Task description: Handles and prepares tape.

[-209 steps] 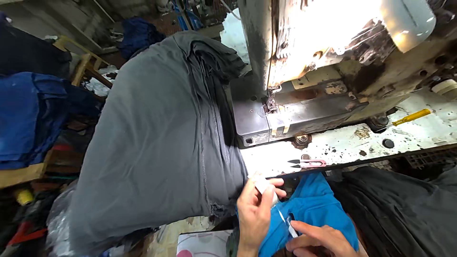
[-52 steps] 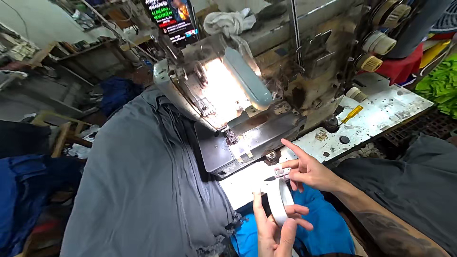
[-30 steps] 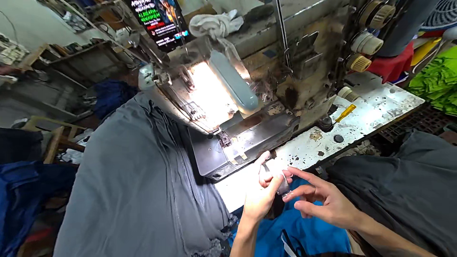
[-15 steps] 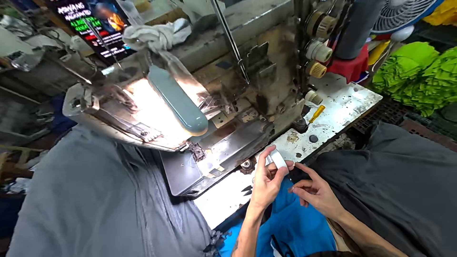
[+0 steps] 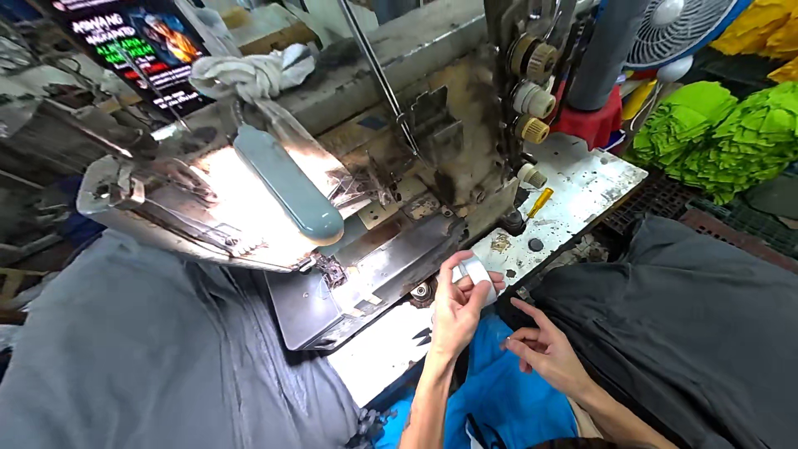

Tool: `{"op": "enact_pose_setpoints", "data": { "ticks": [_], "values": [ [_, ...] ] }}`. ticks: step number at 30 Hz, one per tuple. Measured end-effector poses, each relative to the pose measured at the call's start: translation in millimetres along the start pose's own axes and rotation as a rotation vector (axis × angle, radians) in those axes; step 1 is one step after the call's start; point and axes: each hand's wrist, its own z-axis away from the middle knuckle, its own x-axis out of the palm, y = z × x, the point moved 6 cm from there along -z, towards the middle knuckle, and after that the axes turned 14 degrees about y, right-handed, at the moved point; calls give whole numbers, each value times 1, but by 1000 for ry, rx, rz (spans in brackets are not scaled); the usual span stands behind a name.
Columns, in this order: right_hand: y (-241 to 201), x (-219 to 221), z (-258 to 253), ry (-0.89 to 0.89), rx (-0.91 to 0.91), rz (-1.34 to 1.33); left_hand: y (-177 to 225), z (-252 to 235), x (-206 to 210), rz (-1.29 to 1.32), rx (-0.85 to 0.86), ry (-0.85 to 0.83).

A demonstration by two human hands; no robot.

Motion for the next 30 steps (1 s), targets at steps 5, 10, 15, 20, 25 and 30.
{"op": "enact_pose_setpoints", "data": {
  "ticks": [5, 10, 15, 20, 25, 30],
  "values": [
    [3, -1, -11, -45, 82, -51, 11, 0, 2, 50, -7, -37],
    [3, -1, -27, -136, 132, -22, 34, 17, 18, 61, 33, -126],
    [-12, -2, -54, -167, 83, -78, 45, 48, 30, 46, 126, -238],
    [-38, -12, -76, -217, 99, -77, 40, 86, 25, 51, 164, -259],
    [-74, -26, -81, -302, 101, -198, 0, 102, 19, 55, -2, -212],
    [-93, -37, -61, -408, 105, -313, -40, 73, 19, 77, -117, -188]
  ]
}}
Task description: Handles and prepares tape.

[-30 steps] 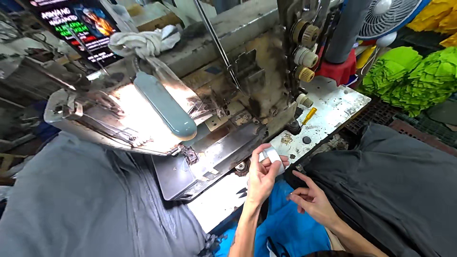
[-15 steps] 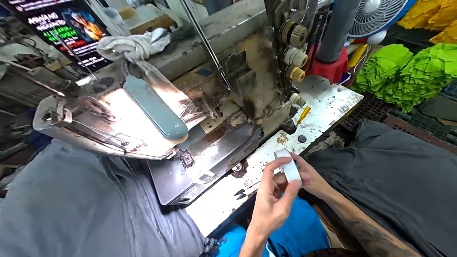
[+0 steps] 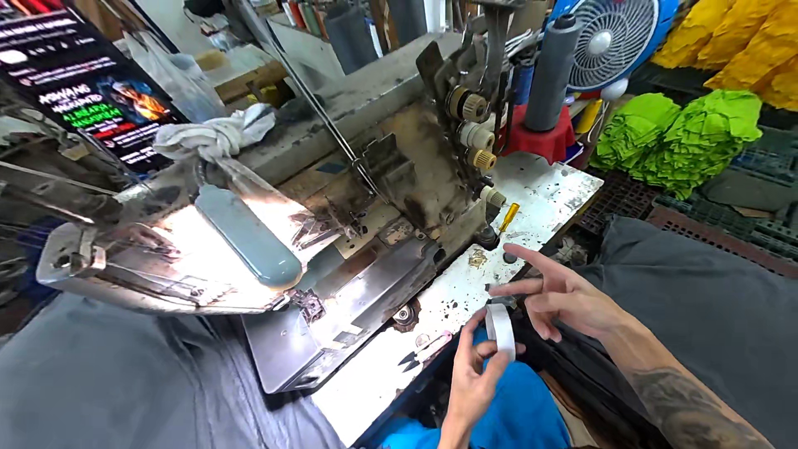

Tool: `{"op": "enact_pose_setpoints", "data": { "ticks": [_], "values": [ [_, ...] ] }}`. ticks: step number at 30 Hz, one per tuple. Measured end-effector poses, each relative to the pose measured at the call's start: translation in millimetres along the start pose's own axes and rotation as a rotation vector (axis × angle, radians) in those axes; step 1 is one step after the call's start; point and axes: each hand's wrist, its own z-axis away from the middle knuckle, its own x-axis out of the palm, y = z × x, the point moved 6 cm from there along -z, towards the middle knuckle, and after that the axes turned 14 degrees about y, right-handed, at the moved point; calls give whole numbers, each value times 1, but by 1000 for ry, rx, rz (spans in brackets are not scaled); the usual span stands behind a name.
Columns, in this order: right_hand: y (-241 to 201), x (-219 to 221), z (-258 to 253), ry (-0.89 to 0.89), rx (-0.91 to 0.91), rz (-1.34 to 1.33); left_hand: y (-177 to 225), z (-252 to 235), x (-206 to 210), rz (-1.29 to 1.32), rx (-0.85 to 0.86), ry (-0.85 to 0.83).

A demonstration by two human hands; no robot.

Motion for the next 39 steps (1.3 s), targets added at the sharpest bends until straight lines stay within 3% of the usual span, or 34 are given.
{"op": "enact_pose_setpoints", "data": {
  "ticks": [5, 10, 14, 20, 23, 26, 28, 30, 33, 39],
  "values": [
    [14, 8, 26, 44, -44, 74, 9, -50, 0, 46, -89, 45],
    [45, 0, 24, 277, -230, 259, 37, -79, 11, -248, -5, 110],
    [62, -12, 16, 380, -262, 246, 23, -80, 6, -384, 136, 60],
    [86, -15, 3, 494, -169, 268, 0, -71, -5, -380, 91, 86],
    [92, -15, -4, 531, -170, 286, 0, -67, -7, -395, 41, 20],
    [100, -16, -6, 571, -140, 330, 7, -49, -18, -551, 99, -77],
    [102, -19, -5, 587, -113, 341, 19, -27, -37, -829, 231, 19],
    [101, -21, -5, 590, -87, 345, 35, 0, -66, -1134, 410, 273],
    [104, -24, -7, 576, -47, 320, 38, 21, -109, -1422, 387, 412],
    [101, -25, -11, 574, -8, 294, 44, 26, -119, -1278, 423, 468]
  ]
}}
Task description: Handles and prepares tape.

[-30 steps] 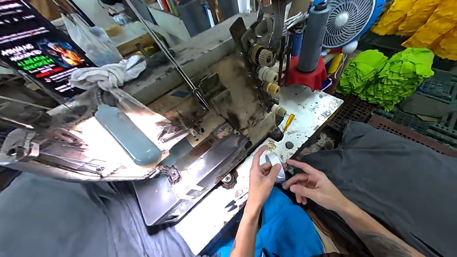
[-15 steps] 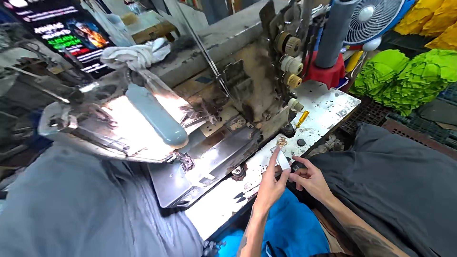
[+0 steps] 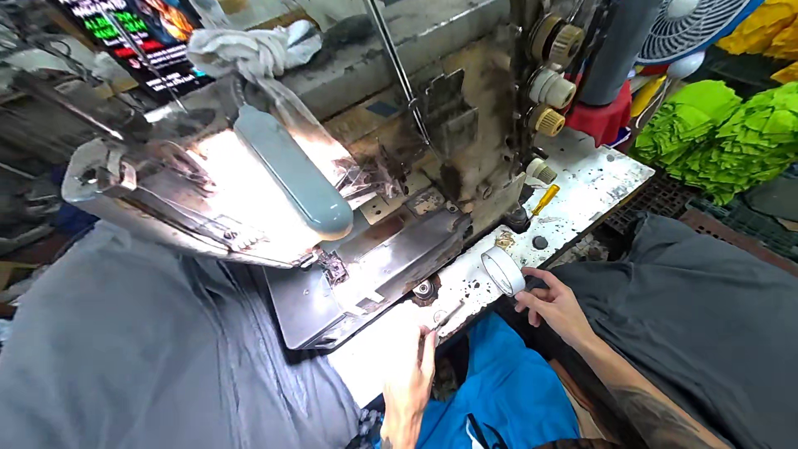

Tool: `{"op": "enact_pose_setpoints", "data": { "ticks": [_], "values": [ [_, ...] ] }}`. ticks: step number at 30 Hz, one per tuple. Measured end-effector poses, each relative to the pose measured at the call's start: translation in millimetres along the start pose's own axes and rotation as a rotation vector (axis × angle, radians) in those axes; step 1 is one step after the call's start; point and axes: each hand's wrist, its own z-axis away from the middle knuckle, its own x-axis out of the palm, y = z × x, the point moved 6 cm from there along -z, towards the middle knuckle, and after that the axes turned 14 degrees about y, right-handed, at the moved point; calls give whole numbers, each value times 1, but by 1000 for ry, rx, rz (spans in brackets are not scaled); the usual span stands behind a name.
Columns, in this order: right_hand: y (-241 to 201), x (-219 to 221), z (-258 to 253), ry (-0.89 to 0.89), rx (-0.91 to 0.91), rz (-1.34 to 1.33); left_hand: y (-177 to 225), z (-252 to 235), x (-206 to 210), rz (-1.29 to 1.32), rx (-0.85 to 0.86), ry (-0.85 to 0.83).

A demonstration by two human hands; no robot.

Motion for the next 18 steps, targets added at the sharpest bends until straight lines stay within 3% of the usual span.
{"op": "enact_pose_setpoints", "data": {
  "ticks": [5, 8, 10, 11, 14, 18],
  "values": [
    [-4, -2, 0, -18, 42, 22, 15, -13, -3, 785, -351, 228],
    [-5, -3, 0, -18, 53, 21, 34, -9, 26, 1214, -704, 70],
    [-7, -4, -1, -29, 63, 34, 53, 1, 49, 1134, -745, -115],
    [-7, -4, -2, -36, 68, 44, 60, 7, 59, 1000, -678, -174],
    [-9, -5, -4, -53, 80, 66, 67, 22, 83, 385, -294, -308],
    [-12, -6, -6, -75, 91, 82, 79, 23, 102, 155, -250, -606]
  ]
}}
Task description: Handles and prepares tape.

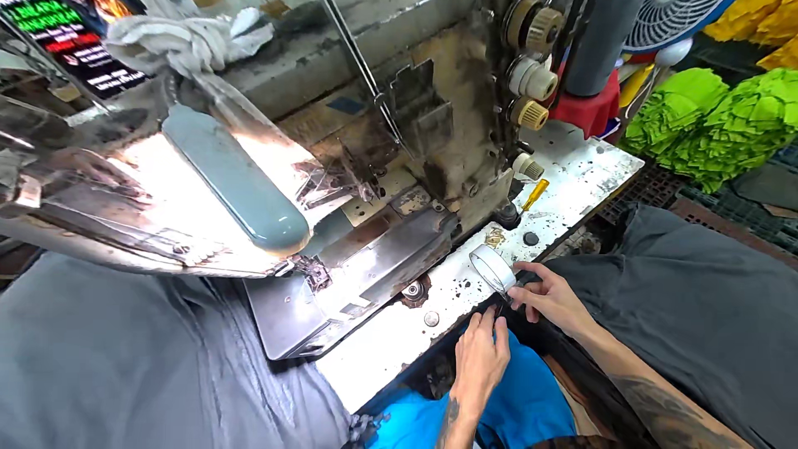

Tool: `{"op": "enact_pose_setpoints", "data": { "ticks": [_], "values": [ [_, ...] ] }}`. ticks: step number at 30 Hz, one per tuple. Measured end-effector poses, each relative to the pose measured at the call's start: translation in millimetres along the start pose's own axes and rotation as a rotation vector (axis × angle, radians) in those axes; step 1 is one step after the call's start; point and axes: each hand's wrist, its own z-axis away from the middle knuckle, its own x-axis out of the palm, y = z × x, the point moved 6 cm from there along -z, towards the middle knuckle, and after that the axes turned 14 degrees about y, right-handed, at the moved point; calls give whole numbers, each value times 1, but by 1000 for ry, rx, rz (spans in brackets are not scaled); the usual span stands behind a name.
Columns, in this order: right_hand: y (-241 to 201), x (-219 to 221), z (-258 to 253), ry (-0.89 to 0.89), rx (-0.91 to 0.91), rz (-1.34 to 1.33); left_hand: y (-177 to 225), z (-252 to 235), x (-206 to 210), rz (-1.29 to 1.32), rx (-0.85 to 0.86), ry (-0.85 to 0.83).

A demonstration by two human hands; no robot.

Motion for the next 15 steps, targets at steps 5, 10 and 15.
{"op": "enact_pose_setpoints", "data": {
  "ticks": [5, 10, 15],
  "values": [
    [2, -1, -2, -13, -7, 10, 14, -10, -1, -54, 21, -11],
    [1, -1, -1, -12, -9, 28, 25, -19, 0, -70, 32, -20],
    [0, 0, -1, -13, -5, 27, 22, -23, -2, -38, 37, 29]
  ]
}}
